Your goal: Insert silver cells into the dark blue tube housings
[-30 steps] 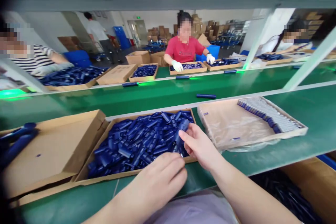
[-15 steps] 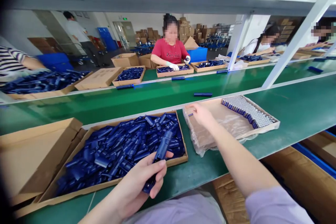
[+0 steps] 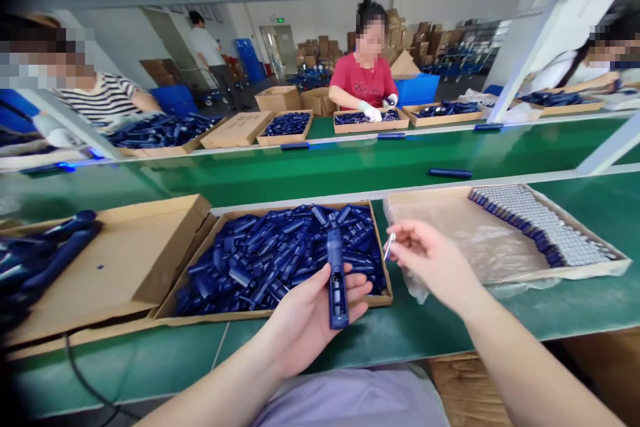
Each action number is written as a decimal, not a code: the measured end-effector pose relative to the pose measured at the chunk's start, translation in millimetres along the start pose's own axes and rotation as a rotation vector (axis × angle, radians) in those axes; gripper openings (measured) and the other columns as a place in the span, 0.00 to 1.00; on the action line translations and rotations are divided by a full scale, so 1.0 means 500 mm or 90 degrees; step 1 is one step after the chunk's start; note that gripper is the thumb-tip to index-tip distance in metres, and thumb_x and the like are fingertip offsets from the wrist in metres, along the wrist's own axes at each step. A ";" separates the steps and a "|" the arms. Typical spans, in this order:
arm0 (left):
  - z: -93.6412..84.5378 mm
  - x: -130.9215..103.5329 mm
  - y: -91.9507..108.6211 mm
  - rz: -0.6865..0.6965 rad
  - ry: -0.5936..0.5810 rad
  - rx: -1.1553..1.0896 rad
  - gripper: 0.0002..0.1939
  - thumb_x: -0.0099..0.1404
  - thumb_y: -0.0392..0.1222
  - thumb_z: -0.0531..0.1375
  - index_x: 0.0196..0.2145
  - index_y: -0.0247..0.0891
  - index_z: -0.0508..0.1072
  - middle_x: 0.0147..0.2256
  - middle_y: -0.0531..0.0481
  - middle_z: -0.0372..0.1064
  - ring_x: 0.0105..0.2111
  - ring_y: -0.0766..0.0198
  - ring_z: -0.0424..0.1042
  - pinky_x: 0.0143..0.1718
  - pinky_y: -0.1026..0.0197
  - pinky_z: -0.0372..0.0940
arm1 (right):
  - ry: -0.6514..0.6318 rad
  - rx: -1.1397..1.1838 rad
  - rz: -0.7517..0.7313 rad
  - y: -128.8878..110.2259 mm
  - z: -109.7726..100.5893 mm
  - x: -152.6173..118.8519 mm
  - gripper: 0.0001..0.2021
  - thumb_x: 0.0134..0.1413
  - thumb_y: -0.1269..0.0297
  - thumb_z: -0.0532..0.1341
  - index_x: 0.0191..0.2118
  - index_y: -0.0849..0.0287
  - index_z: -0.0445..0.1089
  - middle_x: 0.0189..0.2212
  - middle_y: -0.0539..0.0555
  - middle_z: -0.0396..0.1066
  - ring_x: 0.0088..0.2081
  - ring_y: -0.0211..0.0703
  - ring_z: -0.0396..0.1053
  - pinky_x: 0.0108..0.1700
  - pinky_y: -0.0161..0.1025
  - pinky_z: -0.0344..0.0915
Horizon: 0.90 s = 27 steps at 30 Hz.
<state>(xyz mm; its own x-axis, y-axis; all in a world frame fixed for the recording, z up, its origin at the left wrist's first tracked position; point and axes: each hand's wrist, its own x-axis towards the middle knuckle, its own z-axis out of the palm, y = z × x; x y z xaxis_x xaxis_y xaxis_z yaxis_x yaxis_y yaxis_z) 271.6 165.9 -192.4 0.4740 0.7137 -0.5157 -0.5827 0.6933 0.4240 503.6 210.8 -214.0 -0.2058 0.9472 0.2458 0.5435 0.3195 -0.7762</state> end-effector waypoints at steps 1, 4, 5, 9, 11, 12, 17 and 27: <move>0.002 0.004 -0.002 0.007 -0.018 -0.011 0.21 0.67 0.50 0.54 0.51 0.33 0.62 0.52 0.38 0.65 0.51 0.54 0.69 0.52 0.55 0.66 | 0.024 0.050 -0.027 -0.028 0.020 -0.034 0.15 0.71 0.52 0.54 0.50 0.58 0.65 0.40 0.53 0.69 0.36 0.40 0.70 0.39 0.33 0.70; 0.003 0.011 -0.007 0.025 -0.050 -0.026 0.19 0.67 0.49 0.53 0.49 0.32 0.63 0.52 0.38 0.65 0.46 0.60 0.71 0.47 0.59 0.66 | 0.072 -0.006 -0.160 -0.096 0.080 -0.094 0.09 0.73 0.57 0.54 0.46 0.54 0.68 0.43 0.49 0.69 0.43 0.39 0.69 0.46 0.34 0.67; 0.002 0.011 -0.008 0.027 -0.052 -0.026 0.19 0.68 0.49 0.53 0.49 0.32 0.64 0.51 0.39 0.66 0.44 0.62 0.72 0.45 0.61 0.66 | 0.082 -0.045 -0.209 -0.108 0.096 -0.097 0.09 0.74 0.59 0.53 0.46 0.54 0.68 0.44 0.49 0.69 0.45 0.40 0.68 0.48 0.35 0.66; -0.007 0.008 -0.008 0.041 -0.035 -0.032 0.18 0.67 0.48 0.54 0.49 0.33 0.65 0.46 0.42 0.68 0.40 0.67 0.71 0.45 0.63 0.65 | 0.124 -0.133 -0.326 -0.115 0.135 -0.076 0.06 0.74 0.65 0.54 0.46 0.59 0.67 0.45 0.52 0.69 0.47 0.42 0.67 0.50 0.40 0.64; -0.014 0.005 -0.005 0.052 -0.033 -0.039 0.18 0.67 0.48 0.55 0.49 0.34 0.65 0.46 0.42 0.68 0.40 0.67 0.71 0.48 0.61 0.65 | 0.141 -0.141 -0.356 -0.111 0.143 -0.069 0.04 0.73 0.68 0.55 0.45 0.59 0.67 0.45 0.53 0.69 0.48 0.44 0.67 0.50 0.42 0.64; -0.016 0.004 -0.005 0.055 -0.034 -0.042 0.18 0.67 0.47 0.55 0.49 0.34 0.65 0.45 0.42 0.68 0.41 0.67 0.71 0.49 0.61 0.65 | 0.143 -0.137 -0.362 -0.110 0.146 -0.068 0.04 0.72 0.68 0.55 0.45 0.58 0.67 0.45 0.53 0.69 0.48 0.45 0.67 0.49 0.44 0.65; -0.023 0.002 -0.003 0.058 -0.030 -0.048 0.16 0.66 0.47 0.56 0.47 0.33 0.66 0.45 0.43 0.69 0.41 0.67 0.71 0.50 0.60 0.66 | 0.146 -0.122 -0.325 -0.117 0.157 -0.074 0.05 0.70 0.69 0.57 0.48 0.53 0.66 0.45 0.53 0.69 0.48 0.48 0.67 0.48 0.49 0.65; -0.019 0.010 0.022 0.008 0.050 -0.009 0.23 0.66 0.46 0.55 0.56 0.33 0.65 0.53 0.39 0.65 0.48 0.61 0.70 0.53 0.57 0.68 | 0.055 -0.189 -0.379 -0.141 0.152 -0.066 0.21 0.76 0.54 0.46 0.48 0.65 0.70 0.50 0.57 0.67 0.56 0.50 0.61 0.56 0.50 0.58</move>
<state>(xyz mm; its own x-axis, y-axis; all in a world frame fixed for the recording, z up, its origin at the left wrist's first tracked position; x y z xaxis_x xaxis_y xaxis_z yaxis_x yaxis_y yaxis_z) 261.1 176.1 -197.2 0.4141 0.7122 -0.5668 -0.5977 0.6824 0.4208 410.2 155.1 -211.3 -0.4809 0.6015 0.6379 0.5607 0.7703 -0.3037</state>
